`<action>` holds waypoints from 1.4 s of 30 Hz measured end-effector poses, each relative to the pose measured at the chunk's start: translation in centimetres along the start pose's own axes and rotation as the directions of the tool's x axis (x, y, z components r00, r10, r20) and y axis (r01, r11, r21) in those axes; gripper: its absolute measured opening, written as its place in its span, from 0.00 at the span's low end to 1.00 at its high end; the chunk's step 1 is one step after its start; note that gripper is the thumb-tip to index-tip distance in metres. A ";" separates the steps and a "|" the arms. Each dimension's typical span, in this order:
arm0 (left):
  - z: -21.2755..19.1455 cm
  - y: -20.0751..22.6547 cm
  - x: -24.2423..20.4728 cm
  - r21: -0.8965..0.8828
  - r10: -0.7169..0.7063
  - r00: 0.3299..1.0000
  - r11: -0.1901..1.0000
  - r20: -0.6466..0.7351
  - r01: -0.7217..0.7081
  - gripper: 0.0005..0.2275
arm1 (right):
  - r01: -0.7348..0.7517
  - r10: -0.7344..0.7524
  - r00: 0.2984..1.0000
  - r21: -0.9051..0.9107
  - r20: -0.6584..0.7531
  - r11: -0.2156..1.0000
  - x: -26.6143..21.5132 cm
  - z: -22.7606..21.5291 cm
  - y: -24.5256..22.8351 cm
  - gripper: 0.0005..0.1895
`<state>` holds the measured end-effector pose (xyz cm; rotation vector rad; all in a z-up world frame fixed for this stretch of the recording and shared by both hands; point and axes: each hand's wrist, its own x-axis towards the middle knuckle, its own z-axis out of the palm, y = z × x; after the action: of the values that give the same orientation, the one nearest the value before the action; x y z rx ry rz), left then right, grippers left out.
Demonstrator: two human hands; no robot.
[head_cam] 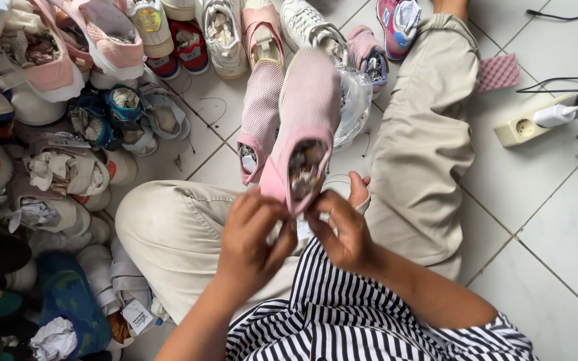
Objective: The person sits on the floor surrounded by shoes and attaches small white tags to the heels of pink and white sneakers using black zip ties. They handle the shoes one at a time, securing the tags before placing the shoes back on the floor.
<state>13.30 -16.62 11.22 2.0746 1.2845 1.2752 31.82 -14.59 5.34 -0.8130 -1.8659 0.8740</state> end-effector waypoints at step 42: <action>11.7 -18.6 0.2 -0.178 -0.541 0.839 0.821 0.062 0.542 0.06 | -0.347 0.321 0.928 -0.123 -0.189 0.930 3.0 3.9 17.1 0.06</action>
<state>13.92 -5.50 -7.75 1.4249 1.5360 1.0675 30.19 -3.91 -8.87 -1.2913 -1.6874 0.8449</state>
